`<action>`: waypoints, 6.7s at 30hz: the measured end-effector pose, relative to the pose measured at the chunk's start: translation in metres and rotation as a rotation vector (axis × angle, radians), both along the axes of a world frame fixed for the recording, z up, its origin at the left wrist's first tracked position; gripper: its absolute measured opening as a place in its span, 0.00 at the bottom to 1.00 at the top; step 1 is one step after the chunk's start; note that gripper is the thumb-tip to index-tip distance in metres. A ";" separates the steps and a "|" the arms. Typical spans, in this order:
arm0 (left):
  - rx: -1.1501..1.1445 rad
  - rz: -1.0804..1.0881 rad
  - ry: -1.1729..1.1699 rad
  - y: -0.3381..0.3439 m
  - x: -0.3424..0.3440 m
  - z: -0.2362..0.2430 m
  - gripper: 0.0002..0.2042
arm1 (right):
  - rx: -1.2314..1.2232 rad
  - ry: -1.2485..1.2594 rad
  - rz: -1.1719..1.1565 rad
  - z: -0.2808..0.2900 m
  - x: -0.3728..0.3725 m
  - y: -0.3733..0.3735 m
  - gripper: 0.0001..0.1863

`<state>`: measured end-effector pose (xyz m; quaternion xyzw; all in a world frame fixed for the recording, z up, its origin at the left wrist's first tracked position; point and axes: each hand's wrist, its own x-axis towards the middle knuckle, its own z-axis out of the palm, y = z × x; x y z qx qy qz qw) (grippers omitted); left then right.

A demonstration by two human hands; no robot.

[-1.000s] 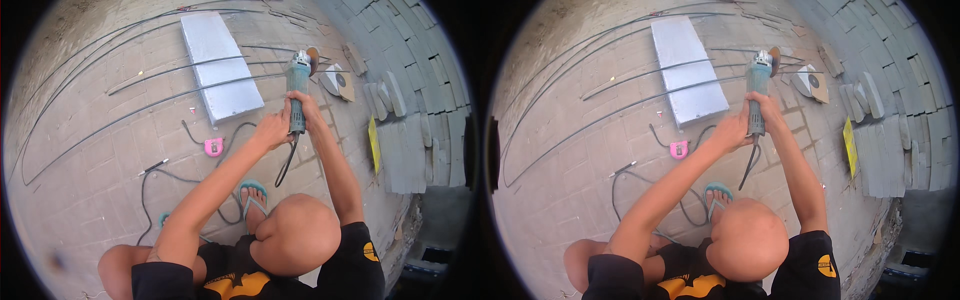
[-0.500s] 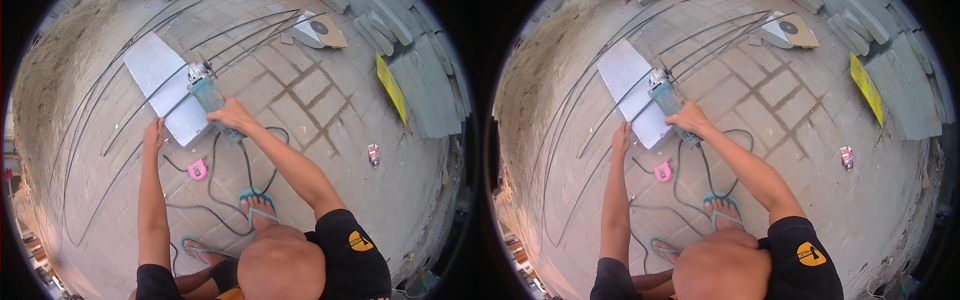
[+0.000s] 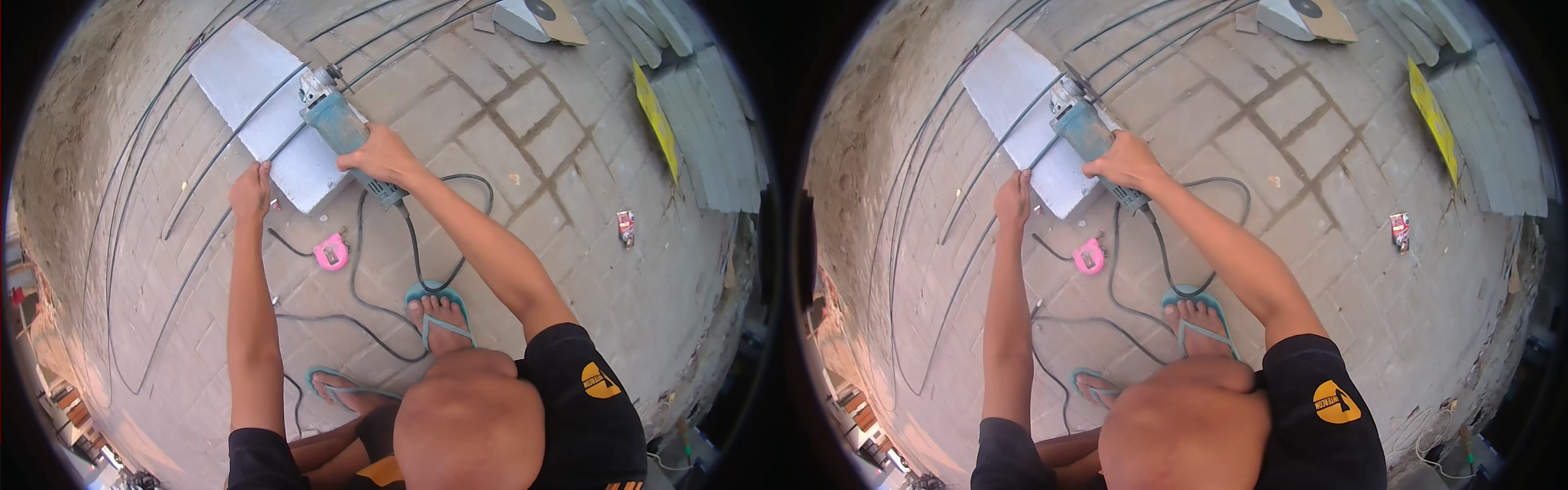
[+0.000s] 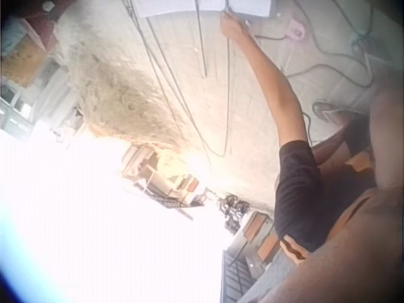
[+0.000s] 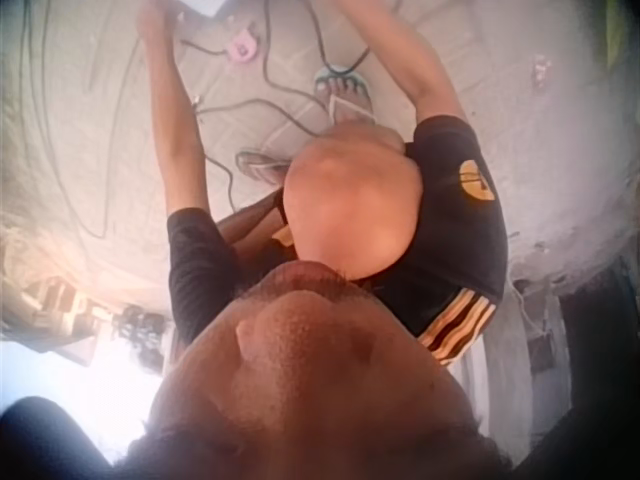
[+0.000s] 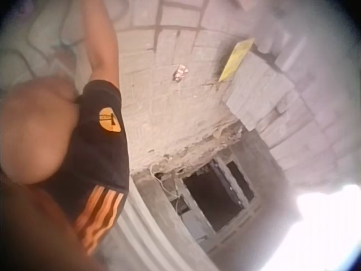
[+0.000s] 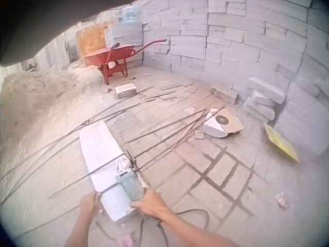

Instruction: The person marks several metal rods with a pen and cuts them to size using an angle grinder while squatting on a paved outdoor surface.

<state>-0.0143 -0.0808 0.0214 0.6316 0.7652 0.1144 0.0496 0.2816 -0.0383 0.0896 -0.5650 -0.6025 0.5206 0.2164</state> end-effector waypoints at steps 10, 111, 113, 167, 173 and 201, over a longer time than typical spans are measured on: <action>0.636 0.028 0.073 0.040 -0.035 0.000 0.16 | -0.059 0.102 -0.018 0.005 0.001 -0.003 0.35; -0.211 0.093 -0.021 0.015 0.001 0.014 0.32 | -0.025 0.023 -0.052 -0.012 -0.022 0.011 0.35; -0.209 0.092 -0.018 0.014 0.000 0.014 0.32 | -0.022 0.020 -0.052 -0.011 -0.022 0.011 0.35; -0.181 0.119 0.004 0.013 0.007 0.015 0.33 | -0.124 -0.029 -0.006 0.013 -0.025 0.012 0.30; -0.179 0.134 0.021 0.013 0.005 0.013 0.33 | -0.135 -0.024 -0.005 0.008 -0.028 0.014 0.29; -0.170 0.112 0.020 0.011 0.009 0.019 0.32 | -0.189 -0.056 -0.037 0.016 -0.027 0.011 0.28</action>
